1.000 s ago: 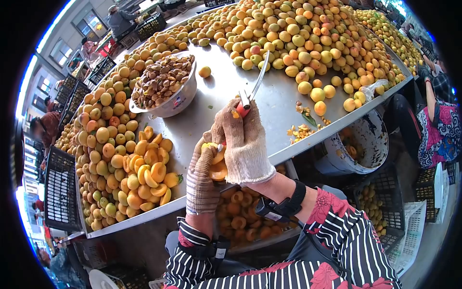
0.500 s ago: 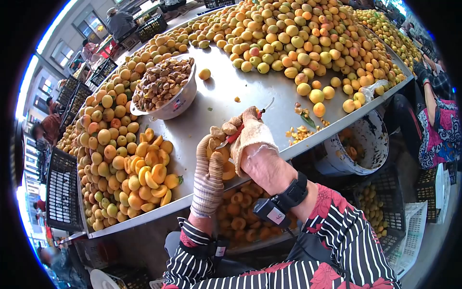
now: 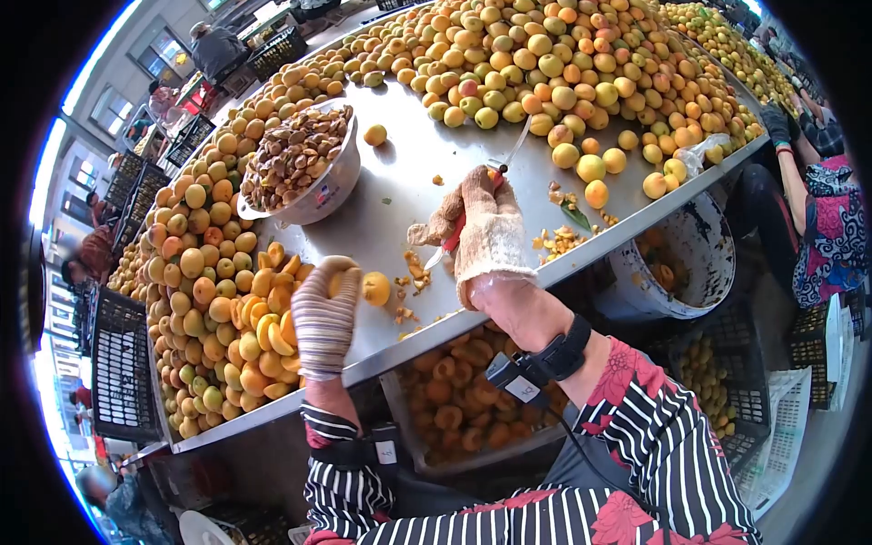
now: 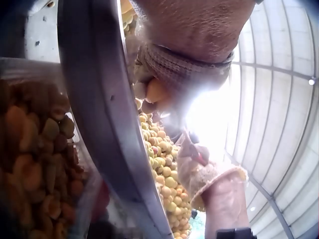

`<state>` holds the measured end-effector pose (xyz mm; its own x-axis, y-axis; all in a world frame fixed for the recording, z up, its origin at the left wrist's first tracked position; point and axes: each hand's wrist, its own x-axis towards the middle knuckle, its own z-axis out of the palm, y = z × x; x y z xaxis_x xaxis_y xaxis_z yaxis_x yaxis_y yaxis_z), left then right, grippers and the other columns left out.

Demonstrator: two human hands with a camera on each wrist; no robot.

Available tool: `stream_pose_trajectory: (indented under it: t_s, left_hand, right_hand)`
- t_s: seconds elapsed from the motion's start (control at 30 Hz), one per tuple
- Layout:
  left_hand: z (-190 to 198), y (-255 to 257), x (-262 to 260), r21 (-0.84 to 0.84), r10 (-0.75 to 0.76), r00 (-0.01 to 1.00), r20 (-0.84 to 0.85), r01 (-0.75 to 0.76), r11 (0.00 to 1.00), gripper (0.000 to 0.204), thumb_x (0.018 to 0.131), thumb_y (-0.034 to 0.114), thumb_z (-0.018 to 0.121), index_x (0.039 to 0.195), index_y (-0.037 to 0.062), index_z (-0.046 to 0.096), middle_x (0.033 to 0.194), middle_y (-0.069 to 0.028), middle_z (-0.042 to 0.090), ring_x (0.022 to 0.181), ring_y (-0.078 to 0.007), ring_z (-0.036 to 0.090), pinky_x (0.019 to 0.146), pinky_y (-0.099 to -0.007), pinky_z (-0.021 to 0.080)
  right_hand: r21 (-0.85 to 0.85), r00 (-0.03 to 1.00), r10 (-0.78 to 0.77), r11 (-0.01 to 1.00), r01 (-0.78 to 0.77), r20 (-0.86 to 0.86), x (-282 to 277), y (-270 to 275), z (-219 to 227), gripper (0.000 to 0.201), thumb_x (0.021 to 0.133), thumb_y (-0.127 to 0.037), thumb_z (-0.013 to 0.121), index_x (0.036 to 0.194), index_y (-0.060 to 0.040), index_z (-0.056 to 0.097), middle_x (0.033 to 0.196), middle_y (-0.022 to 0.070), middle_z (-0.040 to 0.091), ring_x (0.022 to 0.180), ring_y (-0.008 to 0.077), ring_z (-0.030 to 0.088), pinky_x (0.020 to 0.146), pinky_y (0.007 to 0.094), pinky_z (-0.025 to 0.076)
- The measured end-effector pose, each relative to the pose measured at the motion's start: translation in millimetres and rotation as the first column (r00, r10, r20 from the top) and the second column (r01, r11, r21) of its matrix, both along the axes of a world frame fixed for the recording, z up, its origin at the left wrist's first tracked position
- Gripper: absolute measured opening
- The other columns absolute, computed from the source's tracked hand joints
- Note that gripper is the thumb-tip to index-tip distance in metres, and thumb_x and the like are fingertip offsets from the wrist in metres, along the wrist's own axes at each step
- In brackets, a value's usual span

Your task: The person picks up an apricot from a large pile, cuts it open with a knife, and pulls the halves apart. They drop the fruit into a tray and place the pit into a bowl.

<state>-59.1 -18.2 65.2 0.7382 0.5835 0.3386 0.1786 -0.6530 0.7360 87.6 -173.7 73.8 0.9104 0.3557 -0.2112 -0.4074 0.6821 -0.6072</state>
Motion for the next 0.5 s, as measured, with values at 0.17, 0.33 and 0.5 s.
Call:
stream_pose_trajectory:
  t_s: [0.17,0.33,0.5]
  left_hand:
    - [5,27,-23,-0.026,0.060,0.970,-0.236,-0.068,0.997,0.031,0.089,0.005,0.073,0.119,0.0119,0.074,0.088,-0.0084,0.069,0.081,-0.0161,0.063,0.080,-0.0308,0.053]
    - [14,18,-1,0.111,0.001,0.826,-0.564,0.075,0.991,0.055,0.077,0.026,0.086,0.128,0.0148,0.070,0.103,-0.0157,0.074,0.094,-0.0248,0.071,0.088,-0.0350,0.055]
    - [17,2,11,0.083,-0.107,0.722,-0.684,0.223,0.971,0.066,0.070,0.041,0.087,0.129,0.0172,0.069,0.107,-0.0144,0.075,0.098,-0.0290,0.072,0.086,-0.0368,0.055]
  right_hand:
    - [-0.019,0.998,0.061,0.998,-0.061,0.021,-2,-1,8,0.024,0.104,-0.032,0.060,0.098,-0.0100,0.050,0.074,0.0073,0.053,0.059,0.0233,0.053,0.058,0.0423,0.050]
    - [-0.058,0.995,0.088,0.994,-0.090,-0.037,-5,3,8,0.025,0.104,-0.033,0.061,0.098,-0.0112,0.050,0.074,0.0063,0.052,0.057,0.0230,0.050,0.057,0.0430,0.050]
    - [-0.088,0.996,0.064,0.994,-0.069,-0.061,1,1,4,0.023,0.103,-0.030,0.062,0.099,-0.0112,0.050,0.075,0.0062,0.053,0.057,0.0216,0.050,0.054,0.0381,0.048]
